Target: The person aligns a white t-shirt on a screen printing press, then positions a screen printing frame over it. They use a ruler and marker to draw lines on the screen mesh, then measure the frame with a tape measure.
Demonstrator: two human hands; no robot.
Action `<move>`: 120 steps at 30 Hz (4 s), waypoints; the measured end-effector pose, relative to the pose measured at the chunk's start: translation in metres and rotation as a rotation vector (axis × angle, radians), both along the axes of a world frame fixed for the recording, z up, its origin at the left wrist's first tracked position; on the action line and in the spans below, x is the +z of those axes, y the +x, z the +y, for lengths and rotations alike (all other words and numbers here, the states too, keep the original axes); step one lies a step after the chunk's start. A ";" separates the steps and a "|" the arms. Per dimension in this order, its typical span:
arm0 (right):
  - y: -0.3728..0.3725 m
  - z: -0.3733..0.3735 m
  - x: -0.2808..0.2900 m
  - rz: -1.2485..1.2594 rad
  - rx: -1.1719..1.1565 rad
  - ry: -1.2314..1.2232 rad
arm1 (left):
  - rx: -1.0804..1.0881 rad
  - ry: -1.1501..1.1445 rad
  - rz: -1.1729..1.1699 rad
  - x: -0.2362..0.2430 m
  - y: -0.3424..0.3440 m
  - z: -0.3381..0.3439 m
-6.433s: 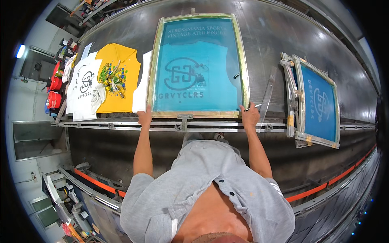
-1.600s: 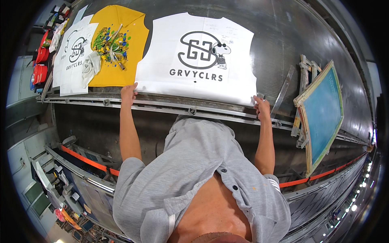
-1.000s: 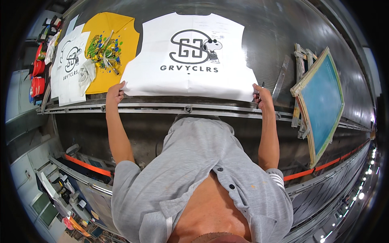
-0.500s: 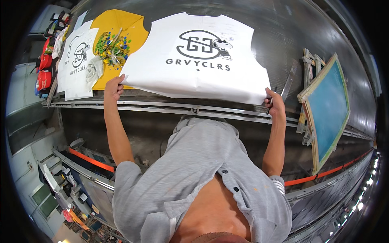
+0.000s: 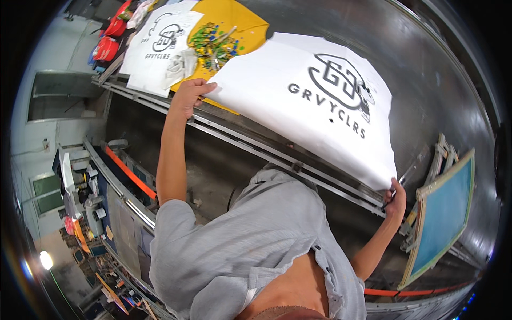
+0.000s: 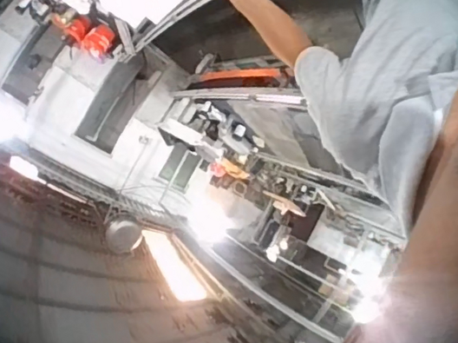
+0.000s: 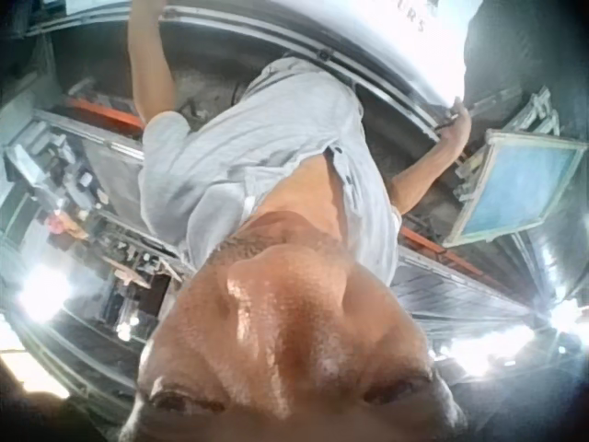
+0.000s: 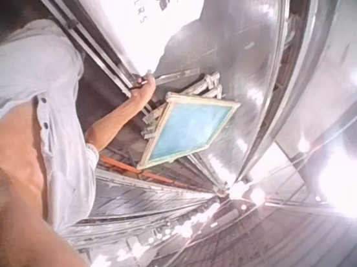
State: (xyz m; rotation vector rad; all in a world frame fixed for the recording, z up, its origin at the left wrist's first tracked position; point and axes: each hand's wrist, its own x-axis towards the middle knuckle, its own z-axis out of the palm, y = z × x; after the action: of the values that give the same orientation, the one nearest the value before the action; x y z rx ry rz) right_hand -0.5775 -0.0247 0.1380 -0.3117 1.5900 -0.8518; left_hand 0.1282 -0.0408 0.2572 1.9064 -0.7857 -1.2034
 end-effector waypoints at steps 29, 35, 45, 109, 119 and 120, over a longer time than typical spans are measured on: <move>0.204 -0.007 -0.073 0.128 0.328 -0.065 | 0.043 0.029 -0.616 -0.135 0.386 -0.034; 0.250 0.013 -0.005 0.385 0.271 -0.097 | 0.359 0.093 -0.701 -0.213 0.607 -0.037; 0.296 -0.021 0.128 0.760 0.259 0.133 | 0.402 0.368 -0.800 -0.223 0.757 -0.004; 0.325 0.006 0.146 1.021 0.463 0.191 | 0.998 -0.055 0.357 -0.239 0.863 -0.063; 0.277 0.040 0.161 1.009 0.801 -0.074 | 0.937 -0.304 0.484 -0.203 0.825 -0.056; 0.274 0.041 0.171 1.057 0.845 -0.032 | 0.905 -0.275 0.530 -0.188 0.808 -0.067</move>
State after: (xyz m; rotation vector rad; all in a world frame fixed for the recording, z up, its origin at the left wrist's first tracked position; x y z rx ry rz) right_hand -0.3031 0.0168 0.3086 -1.5115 2.0819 0.0182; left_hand 0.9361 -0.1075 0.0694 1.3439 0.1993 -0.8722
